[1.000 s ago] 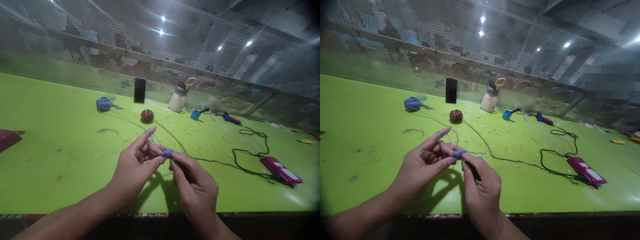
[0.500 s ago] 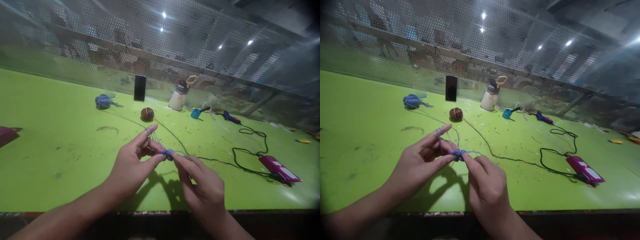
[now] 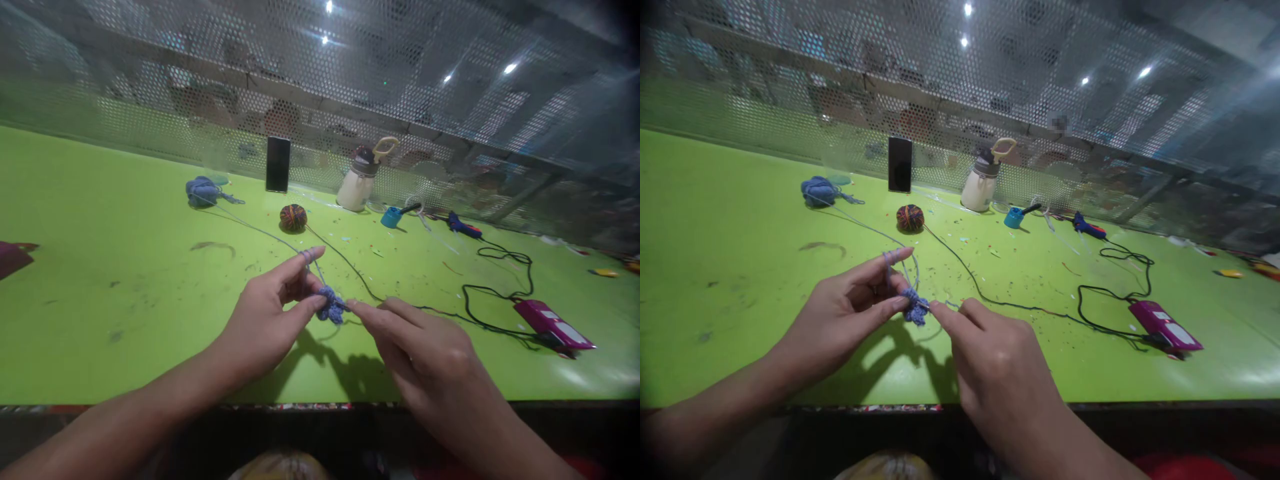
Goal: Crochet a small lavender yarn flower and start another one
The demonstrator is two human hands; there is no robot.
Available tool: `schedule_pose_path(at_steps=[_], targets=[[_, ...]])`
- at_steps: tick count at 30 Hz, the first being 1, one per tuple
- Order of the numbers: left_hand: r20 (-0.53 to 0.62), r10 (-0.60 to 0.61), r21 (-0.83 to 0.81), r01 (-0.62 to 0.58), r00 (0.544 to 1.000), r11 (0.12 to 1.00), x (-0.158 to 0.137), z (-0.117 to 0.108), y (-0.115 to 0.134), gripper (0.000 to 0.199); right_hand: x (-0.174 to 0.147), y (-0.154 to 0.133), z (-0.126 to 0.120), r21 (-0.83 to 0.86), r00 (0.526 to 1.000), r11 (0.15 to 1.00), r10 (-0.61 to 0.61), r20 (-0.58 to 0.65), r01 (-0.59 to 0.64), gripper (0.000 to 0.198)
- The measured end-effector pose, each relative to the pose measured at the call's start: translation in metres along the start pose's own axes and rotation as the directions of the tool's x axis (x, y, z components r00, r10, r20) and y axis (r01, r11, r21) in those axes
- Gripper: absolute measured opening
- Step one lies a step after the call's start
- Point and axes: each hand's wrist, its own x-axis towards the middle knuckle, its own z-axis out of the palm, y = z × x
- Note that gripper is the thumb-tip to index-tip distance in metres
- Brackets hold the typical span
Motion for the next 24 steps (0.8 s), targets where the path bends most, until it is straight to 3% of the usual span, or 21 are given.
schedule_pose_path(at_steps=[3,7,10,16,24], targets=[[0.028,0.034,0.038,-0.035,0.999,0.999,-0.001,0.000,-0.002,0.054,0.001,0.000,0.001,0.006,0.999,1.000,0.030,0.015,-0.030,0.035],[0.042,0.098,0.099,-0.102,0.994,0.990,-0.002,-0.002,-0.004,0.059,0.001,-0.003,0.006,-0.222,0.995,0.973,-0.075,-0.060,0.060,0.036],[0.052,0.064,0.068,-0.067,0.997,0.995,-0.001,-0.003,-0.003,0.060,0.000,-0.006,0.004,-0.297,0.987,0.948,-0.139,-0.078,0.110,0.036],[0.095,-0.002,-0.047,0.007,0.995,0.999,-0.001,-0.003,-0.001,0.061,-0.001,-0.007,-0.008,-0.271,0.984,0.948,-0.176,-0.020,0.164,0.036],[0.124,-0.030,-0.123,0.045,0.992,0.991,0.000,-0.005,-0.003,0.057,-0.002,-0.006,-0.010,-0.246,0.988,0.958,-0.153,-0.007,0.147,0.035]])
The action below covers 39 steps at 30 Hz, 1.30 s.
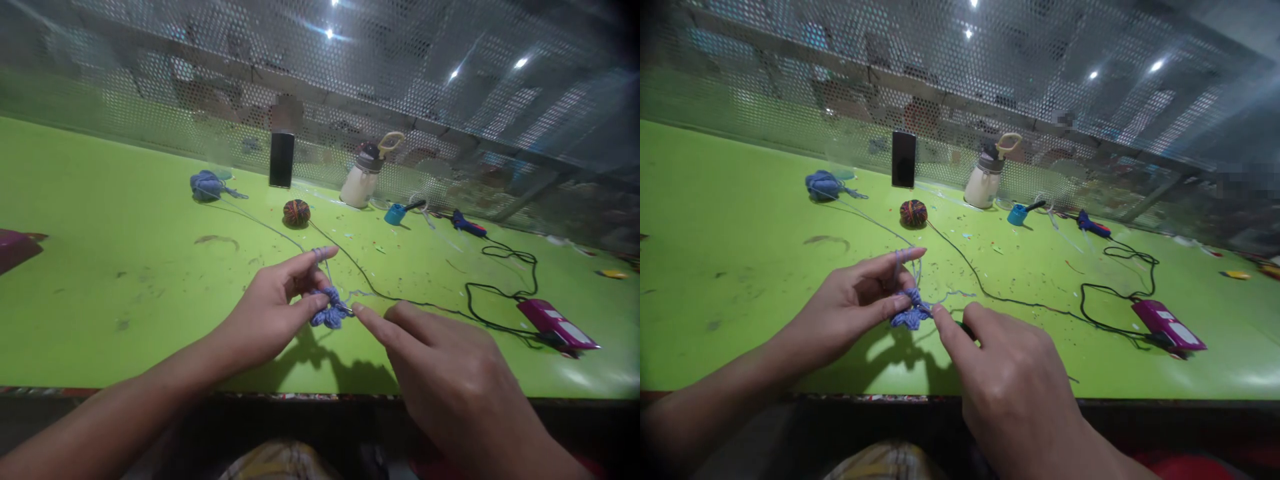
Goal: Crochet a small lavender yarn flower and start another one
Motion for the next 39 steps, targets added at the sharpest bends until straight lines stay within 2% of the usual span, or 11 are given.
schedule_pose_path(at_steps=[4,9,17,20,23,27,29,31,37,39], targets=[[0.011,-0.032,-0.011,0.032,0.999,0.999,0.001,0.001,0.003,0.053,-0.001,0.003,-0.004,0.208,0.997,0.977,0.037,0.074,-0.052,0.034],[0.040,-0.032,0.021,0.031,0.999,0.999,0.002,0.002,0.002,0.046,-0.002,0.007,0.003,0.454,0.988,0.878,0.123,0.095,-0.153,0.040],[0.066,-0.096,-0.087,0.102,0.993,0.991,0.001,0.003,0.001,0.044,0.004,0.001,0.015,0.586,0.952,0.772,0.305,-0.006,-0.244,0.029],[0.067,-0.095,-0.132,0.104,0.993,0.986,0.001,0.003,0.002,0.045,0.006,-0.001,0.015,0.629,0.923,0.714,0.384,0.016,-0.307,0.026],[0.082,-0.083,-0.171,0.097,0.993,0.980,0.001,0.001,0.003,0.049,0.008,0.000,0.016,0.703,0.884,0.584,0.447,0.138,-0.405,0.022],[0.125,-0.077,-0.229,0.104,0.989,0.968,0.000,-0.004,0.001,0.058,0.009,0.000,0.022,0.845,0.836,0.303,0.482,0.263,-0.441,0.019],[0.139,-0.096,-0.258,0.130,0.986,0.957,0.000,-0.006,0.001,0.063,0.009,0.000,0.024,0.868,0.834,0.253,0.481,0.269,-0.427,0.019],[0.163,-0.112,-0.285,0.155,0.980,0.946,0.001,-0.008,0.000,0.067,0.010,-0.001,0.025,0.858,0.847,0.298,0.470,0.250,-0.419,0.018],[0.198,-0.129,-0.328,0.190,0.972,0.925,0.001,-0.010,0.000,0.082,0.012,-0.001,0.019,0.728,0.921,0.596,0.368,0.127,-0.339,0.013],[0.217,-0.135,-0.312,0.200,0.967,0.929,0.001,-0.011,-0.001,0.083,0.013,0.000,0.018,0.689,0.940,0.665,0.335,0.071,-0.289,0.015]])
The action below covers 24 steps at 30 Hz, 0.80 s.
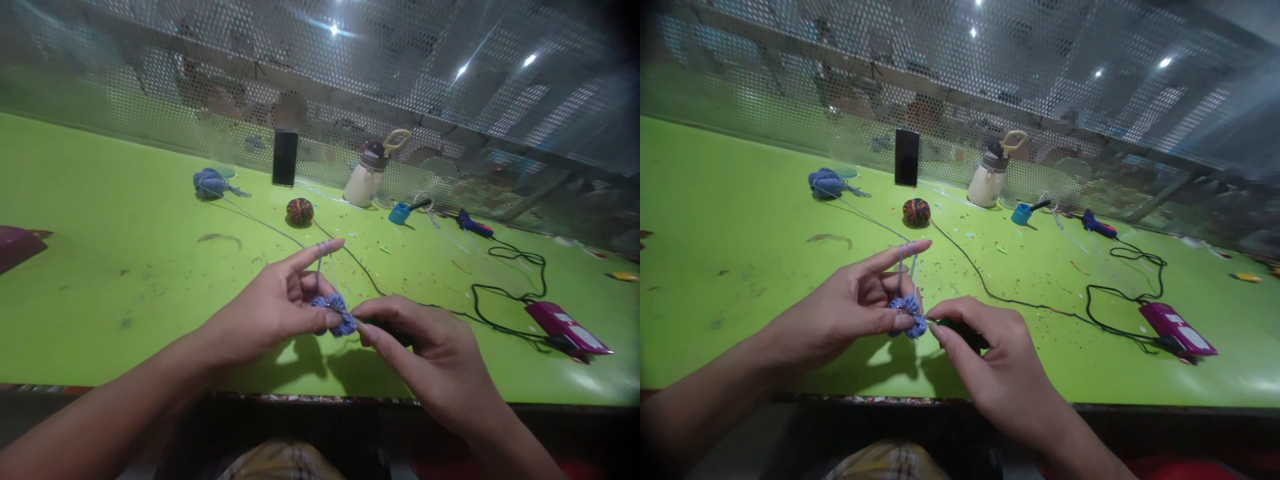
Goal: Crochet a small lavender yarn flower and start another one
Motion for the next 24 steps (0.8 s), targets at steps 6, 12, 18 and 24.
schedule_pose_path(at_steps=[6,12,18,24], targets=[[0.058,-0.070,0.080,0.065,0.996,0.995,-0.001,-0.002,0.002,0.083,0.000,0.002,0.001,-0.001,0.998,0.998,-0.063,0.004,0.063,0.015],[0.102,-0.114,0.120,0.101,0.988,0.988,-0.002,0.000,0.007,0.091,-0.001,0.004,0.000,0.004,0.992,0.993,-0.116,0.051,0.116,0.017],[0.155,-0.141,0.138,0.120,0.978,0.983,-0.004,-0.001,0.006,0.096,-0.002,0.006,-0.010,-0.007,0.971,0.984,-0.174,0.166,0.177,0.018],[0.161,-0.095,0.145,0.072,0.982,0.987,-0.006,-0.001,0.004,0.092,-0.007,0.002,-0.011,-0.034,0.985,0.990,-0.136,0.104,0.140,0.018]])
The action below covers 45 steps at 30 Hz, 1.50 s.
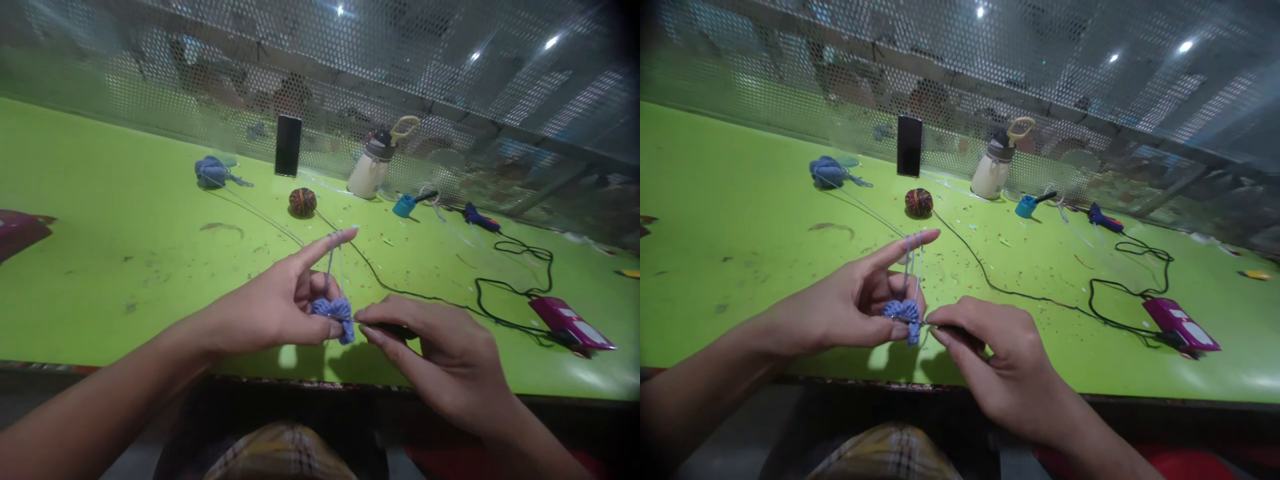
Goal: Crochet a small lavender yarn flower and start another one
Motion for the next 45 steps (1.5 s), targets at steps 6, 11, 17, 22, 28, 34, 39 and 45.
schedule_pose_path(at_steps=[6,11,17,22,28,34,39,45], targets=[[0.025,0.018,0.011,-0.019,1.000,1.000,0.001,0.000,-0.002,0.089,0.001,0.002,0.003,0.143,0.989,0.980,0.134,0.055,-0.141,0.013],[0.101,0.010,-0.116,0.002,0.995,0.993,0.001,-0.003,0.001,0.092,0.004,0.008,0.002,0.194,0.995,0.978,0.058,0.084,-0.074,0.014],[0.155,-0.001,-0.221,0.036,0.988,0.975,0.001,-0.003,0.004,0.095,0.002,0.008,-0.001,0.107,0.996,0.994,-0.046,0.078,0.038,0.017],[0.137,-0.034,-0.175,0.058,0.990,0.983,0.000,-0.003,0.005,0.097,0.000,0.005,-0.010,0.022,0.989,0.994,-0.107,0.098,0.105,0.019],[0.102,0.001,-0.168,0.017,0.995,0.986,0.002,-0.005,0.000,0.092,-0.003,0.007,-0.011,-0.059,0.991,0.991,-0.117,0.059,0.121,0.021],[0.027,0.005,-0.183,0.000,1.000,0.983,0.003,0.000,0.000,0.095,-0.003,0.006,-0.005,0.006,0.996,0.997,-0.083,0.041,0.083,0.022],[0.028,0.005,-0.207,0.001,1.000,0.978,0.003,0.000,0.001,0.095,0.002,0.008,-0.002,0.081,0.998,0.996,-0.042,0.042,0.038,0.017],[0.087,-0.035,-0.238,0.055,0.996,0.970,0.003,-0.001,0.001,0.096,0.005,0.012,-0.005,0.124,0.995,0.991,-0.061,0.080,0.051,0.017]])
